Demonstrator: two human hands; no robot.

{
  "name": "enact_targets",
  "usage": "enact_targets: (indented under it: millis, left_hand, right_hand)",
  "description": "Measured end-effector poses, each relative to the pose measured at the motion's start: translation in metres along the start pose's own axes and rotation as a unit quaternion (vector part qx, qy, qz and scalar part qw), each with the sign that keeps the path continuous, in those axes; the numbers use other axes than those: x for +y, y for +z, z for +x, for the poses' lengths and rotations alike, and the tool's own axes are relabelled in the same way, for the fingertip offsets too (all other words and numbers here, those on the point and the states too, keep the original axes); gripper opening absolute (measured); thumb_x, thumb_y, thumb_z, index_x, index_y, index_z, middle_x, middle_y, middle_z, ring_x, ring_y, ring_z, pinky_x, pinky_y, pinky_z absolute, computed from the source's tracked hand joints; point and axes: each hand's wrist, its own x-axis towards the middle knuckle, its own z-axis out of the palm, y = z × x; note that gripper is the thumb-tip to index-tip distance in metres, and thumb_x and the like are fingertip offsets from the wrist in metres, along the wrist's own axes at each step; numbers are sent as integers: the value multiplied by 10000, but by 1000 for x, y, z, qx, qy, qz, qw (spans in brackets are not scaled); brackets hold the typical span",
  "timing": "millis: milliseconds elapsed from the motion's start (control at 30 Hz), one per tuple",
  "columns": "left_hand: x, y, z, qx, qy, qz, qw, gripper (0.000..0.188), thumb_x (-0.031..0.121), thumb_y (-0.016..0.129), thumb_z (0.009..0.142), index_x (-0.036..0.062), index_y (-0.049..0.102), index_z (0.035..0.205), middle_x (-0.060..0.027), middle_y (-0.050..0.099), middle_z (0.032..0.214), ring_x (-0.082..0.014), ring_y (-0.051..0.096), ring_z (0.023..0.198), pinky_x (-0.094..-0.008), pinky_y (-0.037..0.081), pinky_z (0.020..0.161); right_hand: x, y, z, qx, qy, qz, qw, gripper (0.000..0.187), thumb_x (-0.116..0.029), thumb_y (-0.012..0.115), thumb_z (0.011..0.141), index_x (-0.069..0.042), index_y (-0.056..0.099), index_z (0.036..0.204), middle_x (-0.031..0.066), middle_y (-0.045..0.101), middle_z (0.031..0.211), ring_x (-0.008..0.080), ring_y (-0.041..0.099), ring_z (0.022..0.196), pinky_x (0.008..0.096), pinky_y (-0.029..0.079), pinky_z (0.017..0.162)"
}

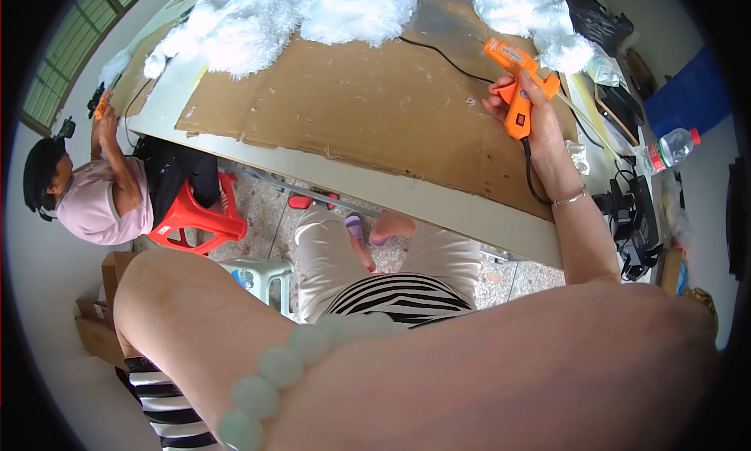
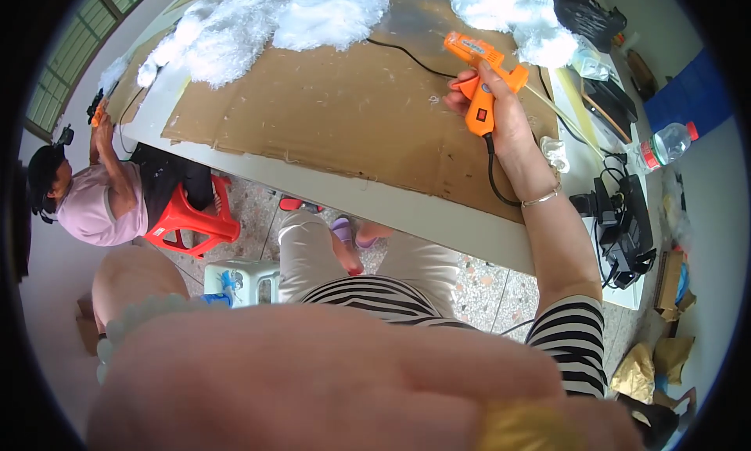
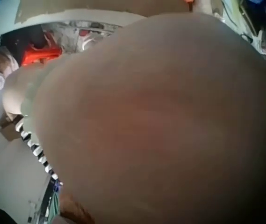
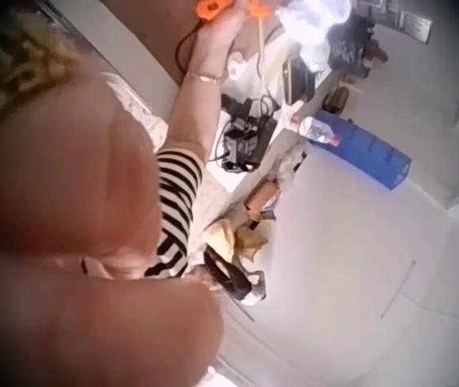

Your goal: Apply hot glue to a cardboard surface and attach white fiberfill stuffing.

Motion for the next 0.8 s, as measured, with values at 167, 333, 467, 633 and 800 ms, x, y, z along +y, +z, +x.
enact_targets:
  millis: [167, 333, 467, 633, 800]
  left_hand:
    - [-2, -26, 0, -10, -25, -49, 998, 349, 220, 506, 859, -122, 566, 894, -215, 591, 875, -297, 585, 794, -387, 492, 771]
    - [-42, -49, -6, 178, -217, 4, 960, 218, 74, 441, 915, -72, 583, 994, -158, 625, 939, -216, 620, 808, -304, 487, 749]
    - [-96, -54, -42, 276, -210, 102, 932, 217, 84, 490, 908, -78, 578, 1022, -129, 624, 923, -189, 604, 866, -304, 480, 799]
    - [-115, -30, -26, 287, -185, 72, 937, 267, 130, 539, 894, -58, 563, 1083, -127, 601, 1018, -209, 583, 946, -326, 439, 883]
    - [-132, -25, -25, 240, -171, -40, 955, 449, 210, 707, 786, -22, 528, 1127, -89, 569, 1102, -191, 552, 1004, -315, 418, 898]
  right_hand:
    - [-4, 6, -1, 5, -13, -13, 1000, 362, -369, 513, 892, -14, 582, 904, 121, 633, 846, 199, 631, 721, 319, 525, 722]
    - [-4, 6, -7, -18, -37, -100, 994, 351, -360, 475, 916, -26, 567, 974, 81, 611, 877, 167, 612, 763, 318, 510, 741]
    - [5, 27, -15, -63, -97, -28, 993, 307, -299, 497, 916, -5, 574, 960, 81, 613, 878, 164, 604, 810, 310, 501, 739]
    - [3, 65, -48, -161, -158, -55, 973, 252, -229, 531, 908, -16, 564, 1040, 51, 608, 930, 125, 575, 852, 263, 466, 753]
    - [13, 83, -65, -205, -191, -121, 952, 218, -183, 562, 881, 2, 560, 996, 94, 570, 916, 186, 541, 854, 301, 436, 725]
